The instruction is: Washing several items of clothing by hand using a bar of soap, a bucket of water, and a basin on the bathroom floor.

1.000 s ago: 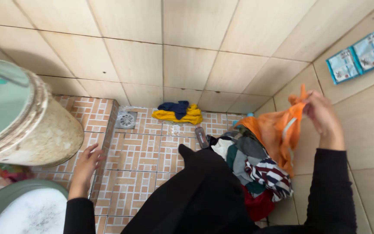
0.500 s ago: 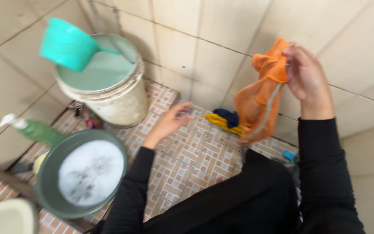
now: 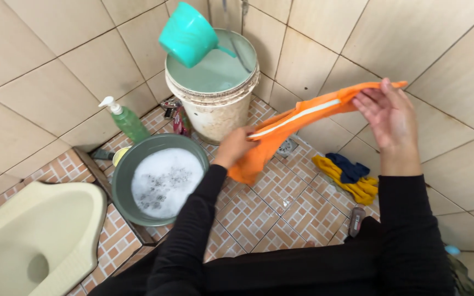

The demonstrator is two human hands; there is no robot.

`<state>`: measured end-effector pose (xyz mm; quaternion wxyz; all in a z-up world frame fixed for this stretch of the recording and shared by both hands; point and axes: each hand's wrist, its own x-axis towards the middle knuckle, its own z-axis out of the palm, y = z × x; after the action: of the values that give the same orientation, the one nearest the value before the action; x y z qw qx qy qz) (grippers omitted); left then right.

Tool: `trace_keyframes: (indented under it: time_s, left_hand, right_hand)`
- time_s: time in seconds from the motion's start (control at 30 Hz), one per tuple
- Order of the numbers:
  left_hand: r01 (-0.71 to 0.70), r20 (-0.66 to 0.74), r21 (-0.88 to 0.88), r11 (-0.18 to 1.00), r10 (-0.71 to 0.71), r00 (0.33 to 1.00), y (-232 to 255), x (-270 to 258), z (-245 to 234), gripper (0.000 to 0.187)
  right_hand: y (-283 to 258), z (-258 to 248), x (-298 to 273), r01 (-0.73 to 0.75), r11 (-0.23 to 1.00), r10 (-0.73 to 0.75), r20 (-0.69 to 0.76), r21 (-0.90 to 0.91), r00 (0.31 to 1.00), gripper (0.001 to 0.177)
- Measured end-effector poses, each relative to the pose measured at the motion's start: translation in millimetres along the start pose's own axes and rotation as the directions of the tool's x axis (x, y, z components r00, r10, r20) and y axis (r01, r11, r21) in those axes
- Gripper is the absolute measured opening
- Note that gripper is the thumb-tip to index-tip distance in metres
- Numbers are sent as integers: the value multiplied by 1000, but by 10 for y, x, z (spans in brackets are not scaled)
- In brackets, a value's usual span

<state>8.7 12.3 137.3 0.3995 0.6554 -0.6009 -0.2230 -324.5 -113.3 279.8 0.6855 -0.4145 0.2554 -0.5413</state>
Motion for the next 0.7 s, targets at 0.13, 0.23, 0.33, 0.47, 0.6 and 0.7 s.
trace_keyframes:
  time_s: [0.13,0.23,0.33,0.47,0.6,0.7]
  left_hand:
    - [108,9,294,950,-116,993,-126,-87,-729,35]
    - [61,18,214,975,-67,998,-36,-134,-1103,35]
    - [53,-47,263,963,-42,998,282,-254,-1343,39]
    - [253,-11,314,915,-263,965,169,-168,-1152,30]
    - [288,225,-662,692,-183,957,215,16,-569,33]
    - [398,304,-790,467,-266,915,601,126,-255,34]
  right_hand:
    - [154,-293,111,60,969,-98,-150,-238,984,11]
    - [375,-631,244,144,873,-215,-101,-467,971,18]
    - [441,-696,273,214,762,-287,-22,-611,958,23]
    - [539,-704,284,77,846,-143,-86,-527,986,16]
    - [551,-136,23,-37,746,40,-10,-665,999,25]
    - [625,430,-332,-51,756,311,288,-653,906,45]
